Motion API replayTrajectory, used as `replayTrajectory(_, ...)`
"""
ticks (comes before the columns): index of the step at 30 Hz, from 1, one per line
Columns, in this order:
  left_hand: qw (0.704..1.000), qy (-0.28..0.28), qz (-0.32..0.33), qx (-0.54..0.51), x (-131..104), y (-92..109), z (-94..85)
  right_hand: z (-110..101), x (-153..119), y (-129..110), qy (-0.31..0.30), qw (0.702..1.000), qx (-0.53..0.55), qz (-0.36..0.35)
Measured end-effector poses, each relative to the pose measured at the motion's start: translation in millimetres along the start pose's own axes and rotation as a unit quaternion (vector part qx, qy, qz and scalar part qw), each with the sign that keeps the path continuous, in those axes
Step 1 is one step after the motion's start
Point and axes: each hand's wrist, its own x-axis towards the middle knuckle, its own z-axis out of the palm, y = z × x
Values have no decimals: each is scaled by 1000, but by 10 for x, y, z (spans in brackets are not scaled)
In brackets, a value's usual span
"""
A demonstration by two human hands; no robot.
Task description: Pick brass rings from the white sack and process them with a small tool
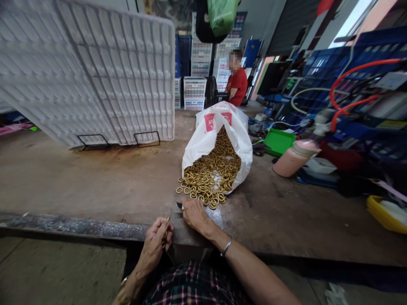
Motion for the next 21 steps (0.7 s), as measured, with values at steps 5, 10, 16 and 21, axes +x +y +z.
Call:
replayTrajectory(5, 999, 15, -13, -44, 45, -10, -30, 60, 174, -27, 45, 999, 9, 14)
replayTrajectory(10, 997, 23, -13, -69, 59, 5, -30, 23, 437, -126, 43, 997, -54, 39)
replayTrajectory(16, 989, 67, -36, -128, 115, 17, -16, -9, 536, -126, 56, 994, -89, 30)
replayTrajectory(21, 975, 56, -83, -199, 208, 13, -110, 24, 537, -92, 62, 994, -89, 32)
